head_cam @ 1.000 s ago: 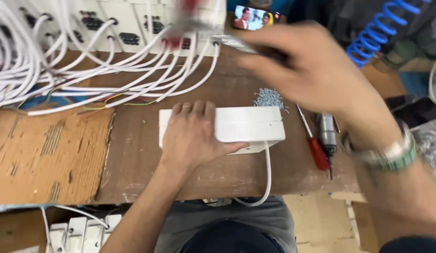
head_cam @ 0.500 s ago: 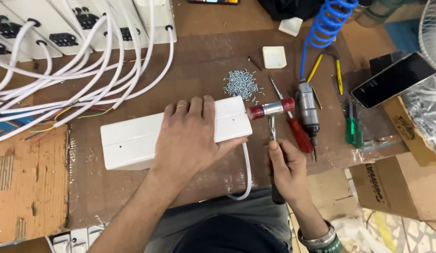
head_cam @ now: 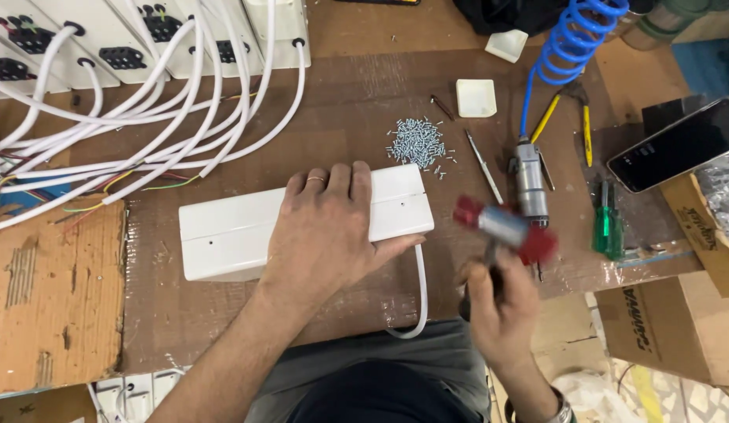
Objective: The person assembles a white electrical box by hammering nails into pre-drilled holes, then driving screws with a pneumatic screwdriver. They also attach a small white plastic cover using a screwdriver. The task is performed on a cluttered workbench with tools and components visible.
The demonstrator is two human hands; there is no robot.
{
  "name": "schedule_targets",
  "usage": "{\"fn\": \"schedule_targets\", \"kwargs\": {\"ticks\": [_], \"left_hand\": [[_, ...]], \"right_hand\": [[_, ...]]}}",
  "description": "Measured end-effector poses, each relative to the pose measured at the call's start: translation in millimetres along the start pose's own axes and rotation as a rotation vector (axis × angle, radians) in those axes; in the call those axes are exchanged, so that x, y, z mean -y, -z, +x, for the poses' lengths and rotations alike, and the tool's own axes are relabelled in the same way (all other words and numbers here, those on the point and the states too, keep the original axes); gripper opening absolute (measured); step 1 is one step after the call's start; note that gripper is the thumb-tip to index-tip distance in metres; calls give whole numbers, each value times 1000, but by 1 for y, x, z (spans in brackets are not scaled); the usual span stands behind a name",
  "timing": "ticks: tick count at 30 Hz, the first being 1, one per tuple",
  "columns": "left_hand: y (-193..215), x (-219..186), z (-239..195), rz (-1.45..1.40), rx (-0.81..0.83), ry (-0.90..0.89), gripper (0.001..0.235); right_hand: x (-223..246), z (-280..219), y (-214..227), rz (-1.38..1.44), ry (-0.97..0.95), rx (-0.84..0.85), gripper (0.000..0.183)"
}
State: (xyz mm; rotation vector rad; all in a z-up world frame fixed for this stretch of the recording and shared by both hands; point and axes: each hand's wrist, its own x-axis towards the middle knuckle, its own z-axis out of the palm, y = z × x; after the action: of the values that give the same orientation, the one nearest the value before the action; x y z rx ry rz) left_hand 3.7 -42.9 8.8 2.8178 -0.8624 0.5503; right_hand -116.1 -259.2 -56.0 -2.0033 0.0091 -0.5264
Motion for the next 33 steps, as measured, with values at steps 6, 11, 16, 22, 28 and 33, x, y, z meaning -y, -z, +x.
{"fn": "schedule_targets", "kwargs": {"ticks": [6, 11, 16, 22, 28, 33], "left_hand": [[3, 3, 0, 22, 58, -39, 103], [3, 5, 1, 2, 67, -59, 99], [4, 6, 0, -34, 34, -77, 96], [8, 6, 0, -55, 42, -59, 97], [2, 6, -2, 40, 93, -102, 97], [2, 3, -2, -20, 22, -55, 99]], "right_hand": [[0, -31, -10, -149, 154, 38, 7], [-36, -45, -18, -321, 258, -12, 16], [-45, -49, -21, -324, 313, -73, 8], [-24, -43, -21, -333, 188, -33, 5], [-19, -38, -19, -238, 132, 58, 9], [-20, -1, -1, -148, -85, 41, 18]]}}
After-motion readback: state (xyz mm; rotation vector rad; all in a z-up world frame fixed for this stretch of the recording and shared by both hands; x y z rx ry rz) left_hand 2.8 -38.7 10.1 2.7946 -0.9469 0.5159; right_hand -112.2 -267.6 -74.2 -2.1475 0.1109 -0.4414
